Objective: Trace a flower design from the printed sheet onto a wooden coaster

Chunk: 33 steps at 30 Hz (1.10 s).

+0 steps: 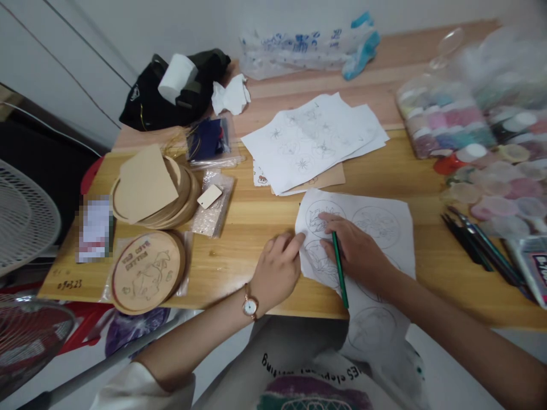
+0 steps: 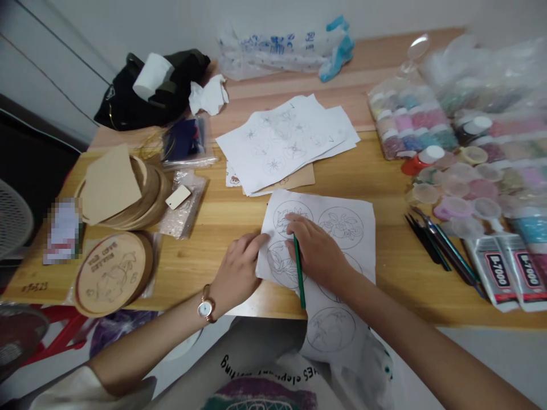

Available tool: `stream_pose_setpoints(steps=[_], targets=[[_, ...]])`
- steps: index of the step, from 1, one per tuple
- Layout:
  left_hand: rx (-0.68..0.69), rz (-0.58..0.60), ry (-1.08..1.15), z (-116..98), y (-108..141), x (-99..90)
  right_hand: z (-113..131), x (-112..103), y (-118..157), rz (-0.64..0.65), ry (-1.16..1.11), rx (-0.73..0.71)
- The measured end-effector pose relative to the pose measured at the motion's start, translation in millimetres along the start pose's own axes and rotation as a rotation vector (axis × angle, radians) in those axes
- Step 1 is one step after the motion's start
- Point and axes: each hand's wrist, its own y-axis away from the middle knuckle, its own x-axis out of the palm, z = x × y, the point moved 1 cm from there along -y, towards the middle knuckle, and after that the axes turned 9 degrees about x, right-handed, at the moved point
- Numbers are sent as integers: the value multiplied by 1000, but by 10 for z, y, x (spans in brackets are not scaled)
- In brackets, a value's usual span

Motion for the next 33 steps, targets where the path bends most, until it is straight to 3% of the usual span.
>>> stream_pose_setpoints(steps=[6,12,23,33], targets=[[-128,-21,97,12,15,-22,40,24,-14,-13,23,14],[-94,-62,112,15,9,-35,86,10,-36,-20,14,-50],[-136,-24,205,34,20,-5,109,6,-33,16,138,-213],[-77,38,175,91,-9,-73,39,-27,3,188,308,-334]])
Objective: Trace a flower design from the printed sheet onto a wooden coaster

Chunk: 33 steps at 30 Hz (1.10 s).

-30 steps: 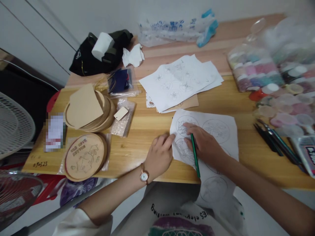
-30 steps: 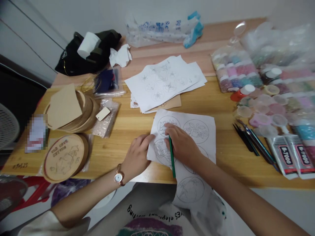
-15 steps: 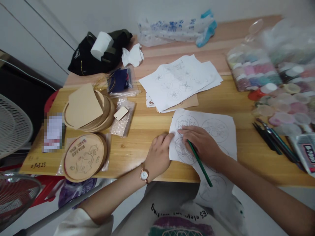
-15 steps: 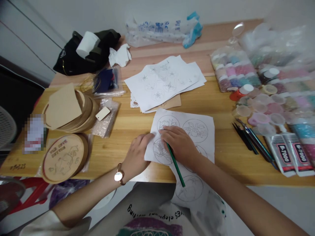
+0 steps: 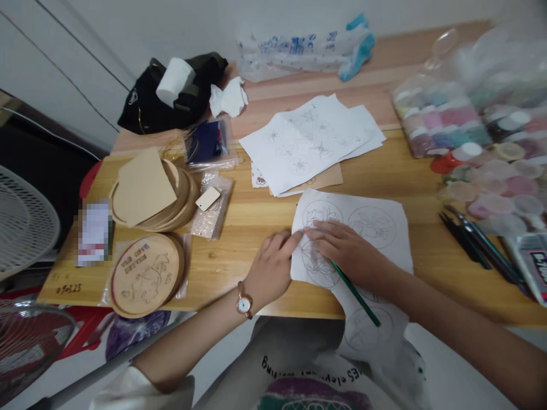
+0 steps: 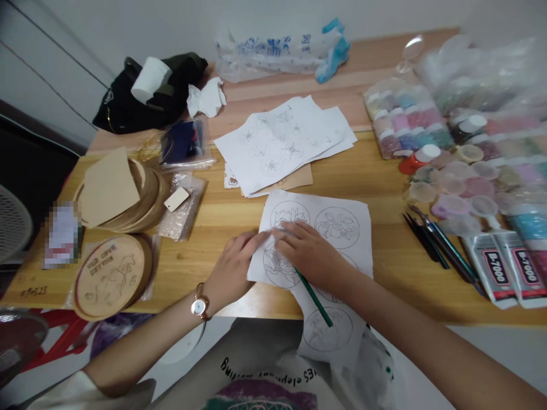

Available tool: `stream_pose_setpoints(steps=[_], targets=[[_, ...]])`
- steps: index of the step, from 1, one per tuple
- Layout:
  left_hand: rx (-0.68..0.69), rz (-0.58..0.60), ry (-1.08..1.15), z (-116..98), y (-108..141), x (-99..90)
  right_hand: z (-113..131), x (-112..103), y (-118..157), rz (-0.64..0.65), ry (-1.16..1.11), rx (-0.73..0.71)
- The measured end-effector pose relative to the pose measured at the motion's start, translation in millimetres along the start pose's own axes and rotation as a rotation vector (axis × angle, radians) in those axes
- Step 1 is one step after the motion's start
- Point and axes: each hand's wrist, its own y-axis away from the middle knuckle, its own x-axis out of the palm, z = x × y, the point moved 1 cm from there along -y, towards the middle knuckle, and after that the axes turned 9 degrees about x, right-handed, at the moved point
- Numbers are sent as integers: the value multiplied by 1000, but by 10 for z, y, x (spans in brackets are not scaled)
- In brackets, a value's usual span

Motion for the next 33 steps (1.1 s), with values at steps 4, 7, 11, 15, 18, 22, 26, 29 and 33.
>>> stream_pose_setpoints(steps=[4,7,11,15,18,22,26,29,33], targets=[[61,21,-53,42,-2,-25,-11,25,19,10,-42,4],[90,18,-75,47,0,-25,-32,35,31,5,-124,43],[79,7,-97,27,-2,-16,-80,8,36,-52,-255,113],[121,-13,-112,4,-14,-31,-108,-17,41,-119,-210,119],[118,-12,-122,4,-24,-52,-102,-27,44,-118,-171,101],[140,-24,-132,6,-26,-60,-80,-33,47,-108,-156,94],[130,-19,-135,11,-23,-53,-48,-25,59,-74,-131,70],[125,-5,-127,15,-24,-59,-21,-24,67,-33,-122,44],[88,-22,-117,-32,-17,-71,-9,-18,67,3,-127,48]])
